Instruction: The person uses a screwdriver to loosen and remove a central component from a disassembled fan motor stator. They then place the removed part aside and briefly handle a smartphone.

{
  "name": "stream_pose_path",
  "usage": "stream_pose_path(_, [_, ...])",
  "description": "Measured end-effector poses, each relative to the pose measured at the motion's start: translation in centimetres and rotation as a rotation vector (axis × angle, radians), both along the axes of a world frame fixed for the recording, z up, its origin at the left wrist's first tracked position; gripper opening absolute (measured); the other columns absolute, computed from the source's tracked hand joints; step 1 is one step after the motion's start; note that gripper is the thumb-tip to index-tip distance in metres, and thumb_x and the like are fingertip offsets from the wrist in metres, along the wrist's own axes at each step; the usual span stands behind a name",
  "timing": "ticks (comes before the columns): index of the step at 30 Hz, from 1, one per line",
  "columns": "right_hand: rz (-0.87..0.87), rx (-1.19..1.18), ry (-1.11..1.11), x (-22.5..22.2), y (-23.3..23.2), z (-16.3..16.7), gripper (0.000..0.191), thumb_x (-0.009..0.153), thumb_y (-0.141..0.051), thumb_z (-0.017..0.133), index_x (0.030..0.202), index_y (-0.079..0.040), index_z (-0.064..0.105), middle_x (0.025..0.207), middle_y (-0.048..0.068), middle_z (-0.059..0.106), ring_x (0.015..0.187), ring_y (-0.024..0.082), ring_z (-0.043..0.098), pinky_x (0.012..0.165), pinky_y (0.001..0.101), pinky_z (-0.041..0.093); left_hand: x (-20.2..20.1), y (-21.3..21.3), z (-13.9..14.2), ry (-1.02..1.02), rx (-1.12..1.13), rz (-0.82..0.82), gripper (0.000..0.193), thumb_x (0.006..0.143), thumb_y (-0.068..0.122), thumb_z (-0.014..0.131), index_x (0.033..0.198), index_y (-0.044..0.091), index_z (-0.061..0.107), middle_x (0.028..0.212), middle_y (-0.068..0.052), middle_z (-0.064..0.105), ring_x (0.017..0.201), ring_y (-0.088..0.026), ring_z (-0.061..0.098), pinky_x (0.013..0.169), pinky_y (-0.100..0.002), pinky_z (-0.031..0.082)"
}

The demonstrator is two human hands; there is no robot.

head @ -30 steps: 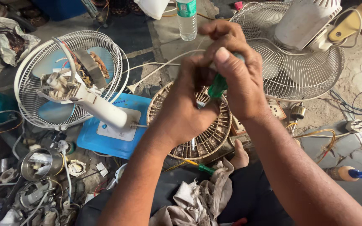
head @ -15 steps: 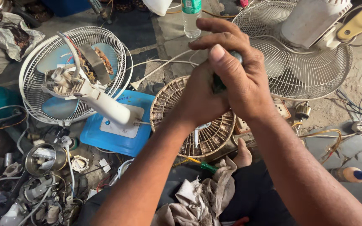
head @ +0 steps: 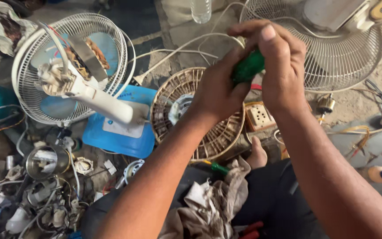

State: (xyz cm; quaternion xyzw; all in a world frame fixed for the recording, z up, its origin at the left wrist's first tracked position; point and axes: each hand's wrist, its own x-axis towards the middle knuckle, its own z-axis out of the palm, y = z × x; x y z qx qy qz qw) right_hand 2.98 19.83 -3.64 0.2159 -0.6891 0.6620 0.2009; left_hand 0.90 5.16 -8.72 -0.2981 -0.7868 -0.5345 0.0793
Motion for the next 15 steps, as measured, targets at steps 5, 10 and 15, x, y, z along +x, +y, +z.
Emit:
stream_pose_path(5, [-0.025,0.081,0.010,0.7,-0.6,0.7,0.046,0.111,-0.040,0.046,0.112,-0.001,0.069,0.116,0.010,0.073,0.089,0.009,0.063,0.081,0.0266,0.053,1.8,-6.2,-2.7,0.060,-0.048,-0.085,0.063,0.081,0.007,0.074,0.142,0.010,0.055,0.136,-0.015,0.060,0.130,-0.033,0.058,0.114,-0.044,0.045])
stream_pose_path(10, [0.030,0.104,0.012,1.3,-2.5,1.6,0.043,0.111,-0.041,0.052,0.099,-0.002,0.065,0.109,0.009,0.075,0.080,0.007,0.063,0.072,0.0234,0.051,2.7,-13.5,-4.6,0.094,-0.363,0.281,0.052,0.088,0.018,0.073,0.138,0.015,0.059,0.141,-0.013,0.063,0.136,-0.031,0.056,0.118,-0.046,0.044])
stream_pose_path(15, [0.091,0.094,0.059,1.5,-3.2,1.8,0.048,0.118,-0.042,0.053,0.091,-0.003,0.059,0.101,0.013,0.074,0.082,0.013,0.066,0.074,0.0250,0.053,2.1,-13.1,-6.6,0.047,-0.653,0.199,0.071,0.076,0.031,0.083,0.140,0.013,0.056,0.132,-0.015,0.064,0.132,-0.037,0.052,0.110,-0.060,0.033])
